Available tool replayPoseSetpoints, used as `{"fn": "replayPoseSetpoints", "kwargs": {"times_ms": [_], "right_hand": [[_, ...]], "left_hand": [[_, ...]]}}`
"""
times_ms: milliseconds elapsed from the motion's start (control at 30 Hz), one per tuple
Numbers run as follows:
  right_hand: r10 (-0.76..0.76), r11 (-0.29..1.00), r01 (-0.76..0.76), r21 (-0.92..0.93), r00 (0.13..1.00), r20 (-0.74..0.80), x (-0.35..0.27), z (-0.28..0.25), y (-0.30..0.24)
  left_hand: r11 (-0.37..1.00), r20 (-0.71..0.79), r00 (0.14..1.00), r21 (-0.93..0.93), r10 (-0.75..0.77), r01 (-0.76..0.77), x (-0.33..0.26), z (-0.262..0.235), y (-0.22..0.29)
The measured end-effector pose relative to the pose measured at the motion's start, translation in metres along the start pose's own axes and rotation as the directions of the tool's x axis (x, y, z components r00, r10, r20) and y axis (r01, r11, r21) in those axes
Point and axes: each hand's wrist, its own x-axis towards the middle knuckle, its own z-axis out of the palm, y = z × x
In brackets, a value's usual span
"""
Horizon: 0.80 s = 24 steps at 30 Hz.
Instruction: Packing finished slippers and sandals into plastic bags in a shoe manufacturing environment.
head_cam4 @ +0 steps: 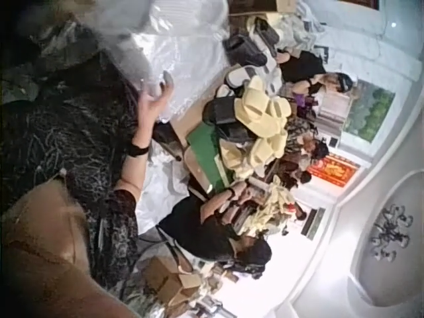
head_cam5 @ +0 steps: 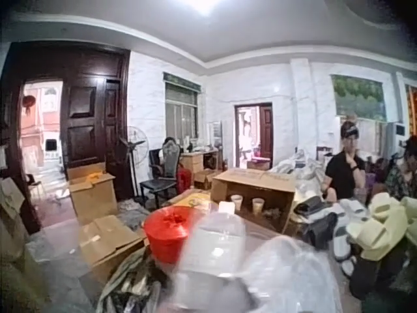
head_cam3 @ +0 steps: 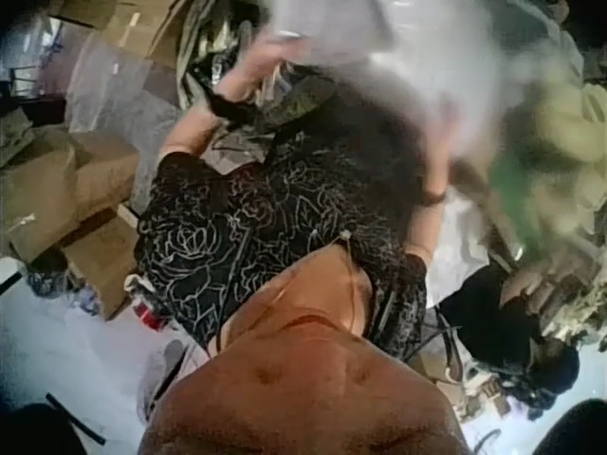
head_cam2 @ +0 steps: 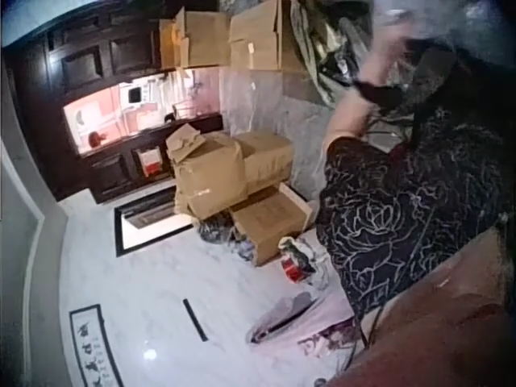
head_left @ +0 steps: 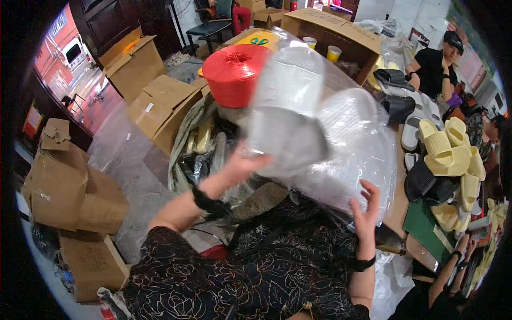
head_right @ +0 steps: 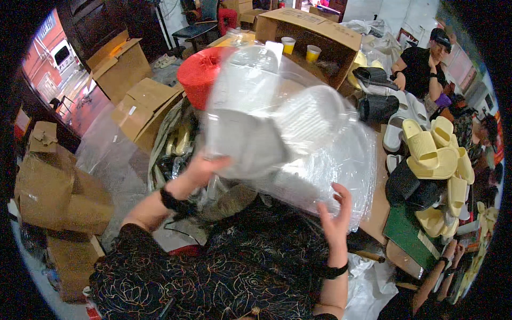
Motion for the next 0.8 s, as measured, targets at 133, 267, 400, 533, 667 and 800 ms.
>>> {"fn": "replayPoseSetpoints", "kwargs": {"times_ms": [133, 267, 400, 533, 667, 800], "right_hand": [[0.132, 0.990, -0.140, -0.034, 0.976, -0.173, -0.005, -0.038, 0.057], [0.141, 0.989, -0.147, -0.008, 0.965, -0.220, -0.010, -0.039, 0.071], [0.231, 0.972, -0.216, 0.095, 0.955, -0.188, -0.021, -0.034, 0.105], [0.272, 0.957, -0.246, 0.152, 0.945, -0.183, -0.018, -0.026, 0.091], [0.252, 0.966, -0.232, 0.112, 0.942, -0.220, -0.024, -0.029, 0.095], [0.273, 0.961, -0.249, 0.117, 0.921, -0.280, -0.029, -0.029, 0.095]], "left_hand": [[0.916, -0.331, 0.921, 0.265, -0.207, 0.301, -0.052, -0.138, 0.098], [0.838, -0.427, 0.846, 0.290, -0.319, 0.462, -0.107, -0.212, 0.134], [0.797, -0.357, 0.783, 0.147, -0.510, 0.586, -0.092, -0.212, 0.070], [0.756, -0.290, 0.711, -0.078, -0.641, 0.650, -0.051, -0.197, -0.014], [0.747, -0.292, 0.701, -0.084, -0.651, 0.659, 0.052, -0.149, -0.097], [0.826, -0.098, 0.823, 0.017, -0.559, 0.563, 0.131, -0.166, -0.191]]}}
